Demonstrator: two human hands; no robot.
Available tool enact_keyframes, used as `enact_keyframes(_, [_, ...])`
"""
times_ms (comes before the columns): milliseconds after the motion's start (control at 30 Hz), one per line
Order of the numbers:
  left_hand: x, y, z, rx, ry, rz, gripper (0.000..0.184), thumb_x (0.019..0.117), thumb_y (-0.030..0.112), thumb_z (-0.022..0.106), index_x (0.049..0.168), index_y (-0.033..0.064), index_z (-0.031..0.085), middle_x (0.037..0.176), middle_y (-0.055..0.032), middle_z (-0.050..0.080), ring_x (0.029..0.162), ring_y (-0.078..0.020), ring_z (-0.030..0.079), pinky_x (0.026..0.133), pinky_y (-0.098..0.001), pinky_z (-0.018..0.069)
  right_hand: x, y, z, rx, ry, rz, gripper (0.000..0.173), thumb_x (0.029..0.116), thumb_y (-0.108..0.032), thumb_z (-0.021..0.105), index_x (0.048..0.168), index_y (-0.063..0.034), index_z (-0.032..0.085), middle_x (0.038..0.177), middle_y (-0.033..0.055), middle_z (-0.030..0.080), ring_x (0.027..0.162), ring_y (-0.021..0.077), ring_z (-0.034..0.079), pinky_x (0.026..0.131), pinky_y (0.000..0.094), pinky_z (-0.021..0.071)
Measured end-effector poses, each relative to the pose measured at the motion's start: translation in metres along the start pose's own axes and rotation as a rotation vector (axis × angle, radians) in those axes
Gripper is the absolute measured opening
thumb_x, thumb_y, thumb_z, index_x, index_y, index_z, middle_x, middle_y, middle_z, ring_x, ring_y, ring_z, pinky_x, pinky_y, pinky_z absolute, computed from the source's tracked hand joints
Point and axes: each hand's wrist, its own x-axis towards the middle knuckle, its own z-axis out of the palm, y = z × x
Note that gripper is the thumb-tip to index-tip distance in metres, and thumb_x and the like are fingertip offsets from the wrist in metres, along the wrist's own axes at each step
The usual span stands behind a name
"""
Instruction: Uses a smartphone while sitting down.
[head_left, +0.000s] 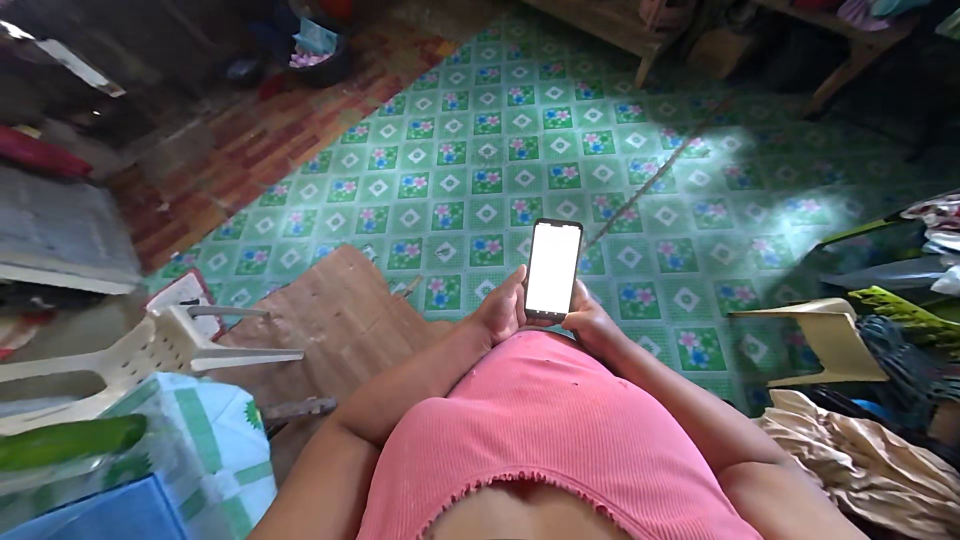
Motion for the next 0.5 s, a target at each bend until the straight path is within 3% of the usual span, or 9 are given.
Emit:
enact_keyframes(133, [0.0006, 0.0002, -0.002, -0.001, -0.003, -0.005, 0.065, 0.1095, 0.051, 0.01, 0.148, 0.0077, 0.04, 0.129, -0.0216, 0.063, 0.111, -0.0348, 0.068, 0.09, -0.051, 0.0586, 0.0016, 0.0007, 0.0002, 0.007, 0.0, 0.003, 0.084, 0.0704, 0.017, 0.047, 0.148, -0.0065, 0.023, 0.127, 0.0197, 0.063, 0.109, 0.0318, 0.069, 0.091, 0.0502, 0.0605])
enact_keyframes(233, [0.0015, -0.0004, -0.0024, 0.009, 0.02, 0.003, 0.046, 0.1108, 0.037, 0.024, 0.149, 0.0138, 0.035, 0.128, -0.021, 0.063, 0.109, -0.0347, 0.068, 0.088, -0.0506, 0.0591, 0.0017, -0.0008, 0.0014, 0.011, 0.002, 0.008, 0.086, 0.07, 0.017, 0.047, 0.149, -0.0066, 0.023, 0.129, 0.0197, 0.062, 0.11, 0.0319, 0.069, 0.091, 0.0508, 0.0605])
enact_keyframes(300, [0.0024, -0.001, -0.0024, 0.029, 0.033, 0.01, 0.044, 0.1062, 0.028, 0.033, 0.149, 0.0184, 0.033, 0.128, -0.0199, 0.062, 0.107, -0.034, 0.068, 0.087, -0.0502, 0.0591, 0.0027, -0.0003, 0.0001, 0.018, -0.003, 0.006, 0.085, 0.0699, 0.017, 0.047, 0.148, -0.0062, 0.023, 0.128, 0.0205, 0.063, 0.109, 0.0329, 0.069, 0.091, 0.0519, 0.0602])
enact_keyframes(500, [0.0028, -0.0007, -0.002, 0.03, 0.013, 0.017, 0.045, 0.1038, 0.019, 0.036, 0.149, 0.0187, 0.033, 0.129, -0.0197, 0.061, 0.108, -0.0337, 0.068, 0.088, -0.05, 0.0586, 0.003, -0.0027, -0.0002, 0.02, 0.006, 0.013, 0.086, 0.0696, 0.02, 0.045, 0.148, -0.0066, 0.023, 0.128, 0.0208, 0.062, 0.11, 0.0331, 0.069, 0.092, 0.0519, 0.0602])
